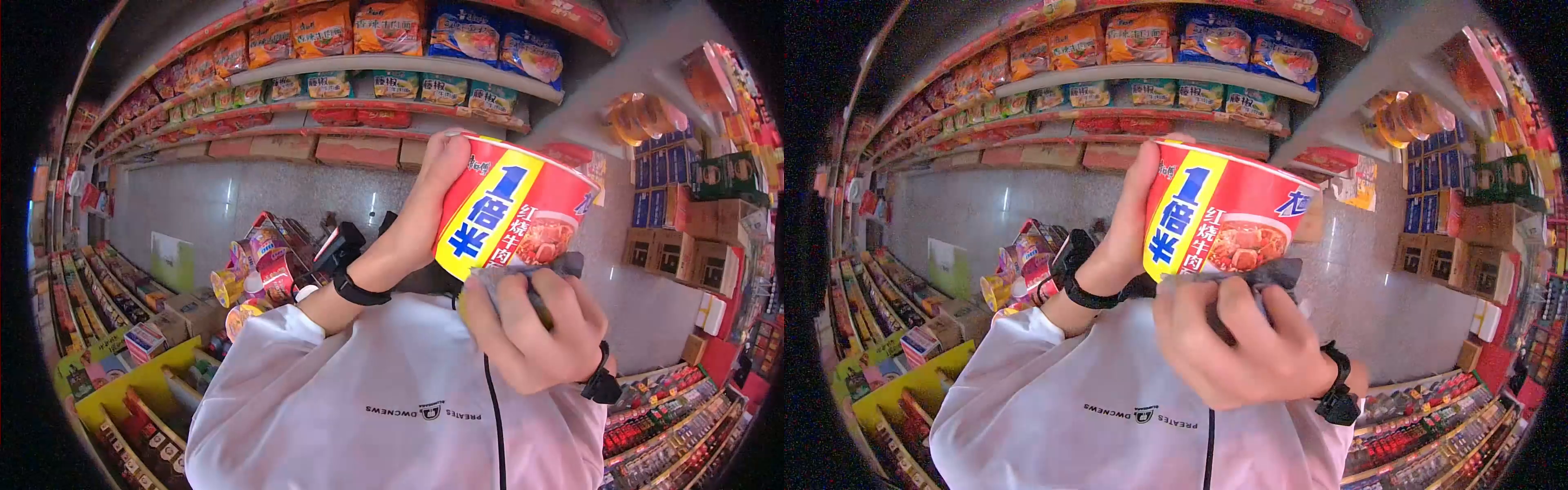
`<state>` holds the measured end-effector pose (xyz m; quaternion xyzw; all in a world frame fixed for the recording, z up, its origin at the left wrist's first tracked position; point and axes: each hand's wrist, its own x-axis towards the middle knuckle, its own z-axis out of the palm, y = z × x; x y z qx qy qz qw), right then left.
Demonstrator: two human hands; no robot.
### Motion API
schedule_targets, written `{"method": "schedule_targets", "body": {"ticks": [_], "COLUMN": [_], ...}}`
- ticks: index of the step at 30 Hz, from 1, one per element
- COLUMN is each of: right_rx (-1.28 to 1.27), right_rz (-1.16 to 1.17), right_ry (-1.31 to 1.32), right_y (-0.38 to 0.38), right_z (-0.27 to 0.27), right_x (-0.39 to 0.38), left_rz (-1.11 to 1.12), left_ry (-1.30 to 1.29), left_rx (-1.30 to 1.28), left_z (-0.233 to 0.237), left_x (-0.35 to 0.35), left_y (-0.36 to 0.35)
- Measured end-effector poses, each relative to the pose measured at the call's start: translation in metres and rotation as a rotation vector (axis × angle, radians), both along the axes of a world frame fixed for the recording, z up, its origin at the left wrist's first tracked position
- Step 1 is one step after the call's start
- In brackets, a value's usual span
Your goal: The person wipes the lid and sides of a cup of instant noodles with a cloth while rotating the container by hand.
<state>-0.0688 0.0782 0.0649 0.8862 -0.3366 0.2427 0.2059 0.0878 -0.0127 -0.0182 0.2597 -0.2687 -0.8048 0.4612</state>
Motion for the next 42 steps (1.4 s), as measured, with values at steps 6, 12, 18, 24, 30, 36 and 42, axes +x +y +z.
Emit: {"method": "schedule_targets", "body": {"ticks": [6,12,18,24,30,36,42], "right_rx": [0.049,0.057,0.057,0.114,0.107,0.049,0.058], "right_rz": [0.013,-0.003,0.053,0.236,0.138,0.078,0.25], "right_ry": [-0.145,-0.145,-0.073,0.019,-0.052,-0.075,-0.012], "right_y": [-0.024,-0.062,-0.074,-0.084,-0.141,-0.159,-0.146], "right_z": [0.004,0.012,0.008,0.008,0.025,0.031,0.018], "right_x": [-0.005,0.011,0.048,0.069,0.11,0.141,0.168], "left_rz": [0.046,0.216,0.273,0.303,0.283,0.282,0.292], "left_ry": [0.014,-0.15,-0.039,-0.025,-0.065,-0.115,-0.062], "left_rx": [0.046,-0.078,-0.037,0.036,0.003,-0.02,0.04], "left_z": [0.002,-0.003,0.0,-0.005,0.008,0.019,0.011], "left_x": [0.007,0.023,0.056,0.087,0.133,0.156,0.179], "left_y": [-0.001,0.0,-0.017,-0.031,-0.056,-0.062,-0.081]}}
